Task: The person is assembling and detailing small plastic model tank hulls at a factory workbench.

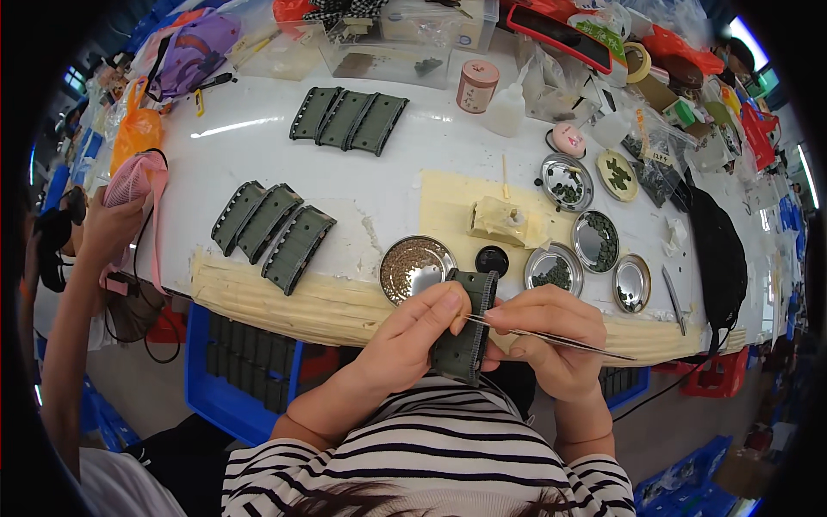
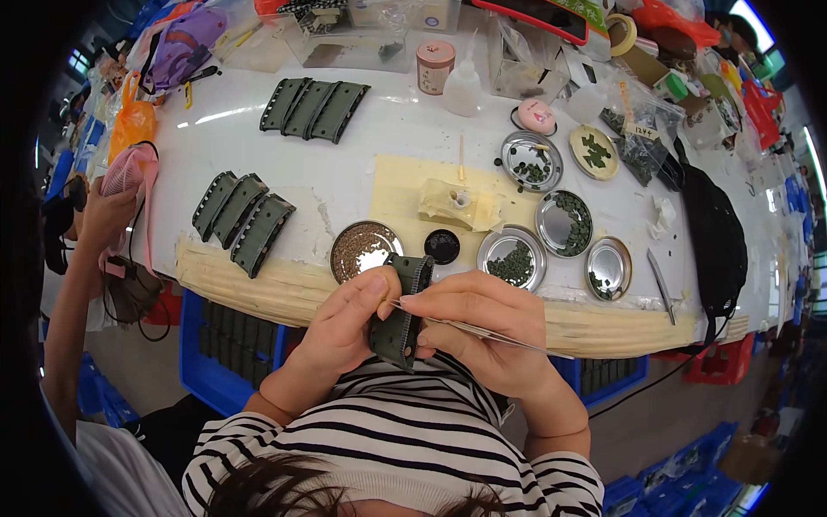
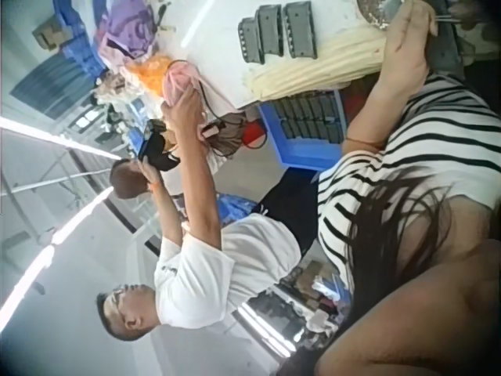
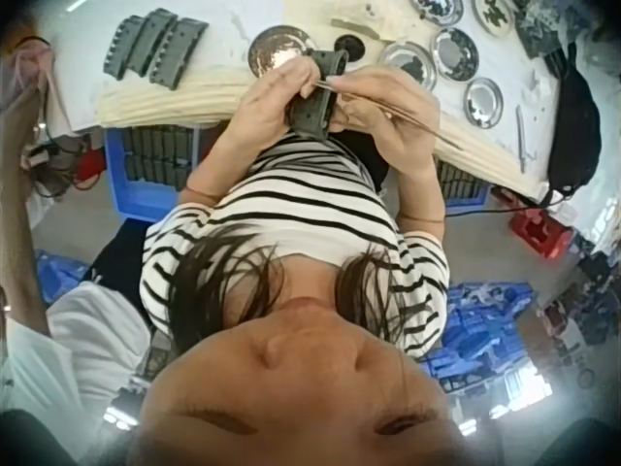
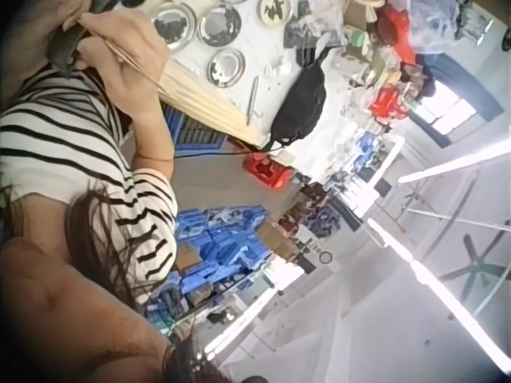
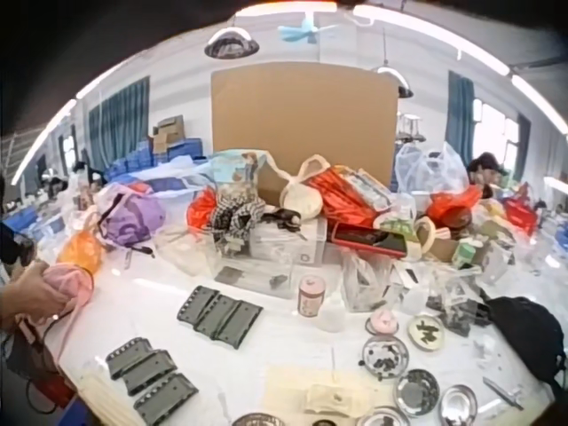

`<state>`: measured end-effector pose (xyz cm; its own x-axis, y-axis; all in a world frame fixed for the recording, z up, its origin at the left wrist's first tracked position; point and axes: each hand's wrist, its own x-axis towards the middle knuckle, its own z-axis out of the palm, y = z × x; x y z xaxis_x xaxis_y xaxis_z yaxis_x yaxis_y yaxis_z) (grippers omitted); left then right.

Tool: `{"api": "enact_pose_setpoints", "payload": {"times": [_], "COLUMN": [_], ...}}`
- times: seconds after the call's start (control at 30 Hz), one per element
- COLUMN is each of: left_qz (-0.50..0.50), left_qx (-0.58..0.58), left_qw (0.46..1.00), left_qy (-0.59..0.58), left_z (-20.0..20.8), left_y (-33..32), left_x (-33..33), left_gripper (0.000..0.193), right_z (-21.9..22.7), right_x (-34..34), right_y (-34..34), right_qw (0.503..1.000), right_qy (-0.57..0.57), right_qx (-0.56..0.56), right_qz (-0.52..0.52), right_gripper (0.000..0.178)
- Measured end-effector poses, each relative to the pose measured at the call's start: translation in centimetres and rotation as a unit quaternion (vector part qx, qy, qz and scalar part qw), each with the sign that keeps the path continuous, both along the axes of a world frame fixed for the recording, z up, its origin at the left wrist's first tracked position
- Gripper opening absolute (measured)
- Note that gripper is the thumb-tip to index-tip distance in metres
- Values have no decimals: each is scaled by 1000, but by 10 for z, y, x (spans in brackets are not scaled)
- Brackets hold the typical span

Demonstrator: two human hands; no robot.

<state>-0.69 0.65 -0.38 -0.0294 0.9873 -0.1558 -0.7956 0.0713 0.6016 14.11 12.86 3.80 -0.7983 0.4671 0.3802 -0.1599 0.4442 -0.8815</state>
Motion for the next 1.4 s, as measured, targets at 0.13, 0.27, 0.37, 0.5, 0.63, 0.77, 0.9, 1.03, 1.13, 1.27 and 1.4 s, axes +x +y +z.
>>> {"api": "enact_pose_setpoints", "payload": {"times": [0.13,0.27,0.37,0.5,0.63,0.77,0.9,1.03,1.13,1.27,1.4], "left_qz": [-2,-2,-6,-3,3,3,3,9,-4,5,62], "left_qx": [-7,3,12,7,6,3,7,7,15,38,20], "left_qw": [1000,1000,1000,1000,1000,1000,1000,1000,1000,999,998], "left_qy": [5,1,7,14,6,4,11,20,17,-26,19], "left_z": [1,0,-1,0,0,-2,-2,-4,-3,-2,15], "left_y": [0,-1,-1,-1,-2,-2,-2,-2,-2,-4,-9], "left_x": [0,0,-1,-1,-1,-1,-2,-1,-4,-3,-4], "left_gripper": [32,32,32,32,31,30,30,30,30,25,35], "right_z": [1,4,3,4,4,6,7,8,6,-1,-9], "right_x": [-1,-1,-2,-3,-4,-4,-5,-6,-6,-6,0], "right_y": [1,-3,-1,-2,-2,-3,-4,-5,-6,-3,-1], "right_qw": [1000,999,1000,999,999,999,999,999,999,1000,987], "right_qy": [-3,-29,-16,-18,-18,-25,-31,-31,-28,8,62], "right_qx": [5,-7,15,28,30,16,1,-6,-18,1,-88], "right_qz": [7,-10,4,5,10,16,22,27,24,5,-119], "right_gripper": [25,23,25,24,21,19,18,18,18,16,17]}}
